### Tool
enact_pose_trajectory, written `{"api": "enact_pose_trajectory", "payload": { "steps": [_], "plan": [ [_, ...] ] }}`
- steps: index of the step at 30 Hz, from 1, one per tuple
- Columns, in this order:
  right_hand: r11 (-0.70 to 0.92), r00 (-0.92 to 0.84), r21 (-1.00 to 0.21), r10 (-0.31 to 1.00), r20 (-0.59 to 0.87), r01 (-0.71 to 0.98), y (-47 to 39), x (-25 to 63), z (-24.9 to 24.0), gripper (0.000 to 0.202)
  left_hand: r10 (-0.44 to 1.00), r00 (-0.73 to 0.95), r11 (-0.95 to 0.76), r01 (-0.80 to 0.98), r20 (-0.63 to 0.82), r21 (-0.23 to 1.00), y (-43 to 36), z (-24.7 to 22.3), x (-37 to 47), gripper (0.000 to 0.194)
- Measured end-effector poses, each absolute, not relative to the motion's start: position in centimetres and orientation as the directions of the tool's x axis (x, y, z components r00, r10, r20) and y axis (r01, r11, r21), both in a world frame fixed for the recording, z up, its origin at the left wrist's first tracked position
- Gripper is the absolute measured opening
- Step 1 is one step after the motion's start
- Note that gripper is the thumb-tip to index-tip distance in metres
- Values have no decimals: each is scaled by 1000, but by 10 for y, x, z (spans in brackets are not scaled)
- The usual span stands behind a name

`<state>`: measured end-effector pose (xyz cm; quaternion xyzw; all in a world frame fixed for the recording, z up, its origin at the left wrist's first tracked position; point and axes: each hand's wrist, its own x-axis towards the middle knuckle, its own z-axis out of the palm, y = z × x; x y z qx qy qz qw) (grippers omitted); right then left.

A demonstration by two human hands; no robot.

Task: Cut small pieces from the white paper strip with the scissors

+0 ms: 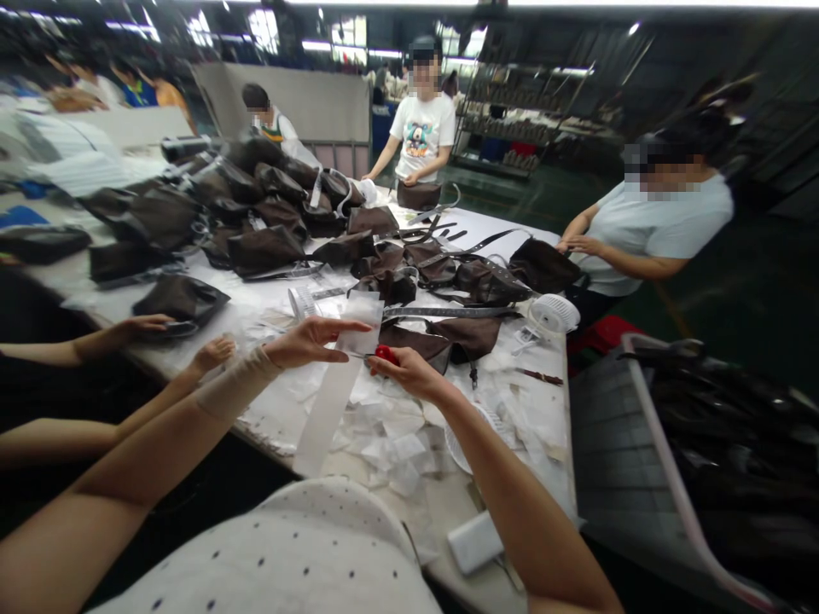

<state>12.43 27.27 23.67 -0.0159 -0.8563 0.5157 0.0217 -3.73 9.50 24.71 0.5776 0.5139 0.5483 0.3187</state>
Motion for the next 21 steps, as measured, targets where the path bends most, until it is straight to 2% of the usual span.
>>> {"api": "enact_pose_trajectory", "payload": {
  "steps": [6, 14, 21],
  "plan": [
    [418, -998, -908, 54, 17, 7, 272, 125, 243, 48, 950, -113, -252, 276, 291, 928, 96, 254, -35, 61],
    [407, -997, -913, 78, 6, 27, 273, 125, 244, 51, 951, -141, -248, 190, 277, 950, 97, 254, -32, 65],
    [396, -996, -917, 88, -14, 48, 267, 124, 249, 51, 952, -114, -251, 233, 283, 940, 100, 252, -31, 68]
  ]
}}
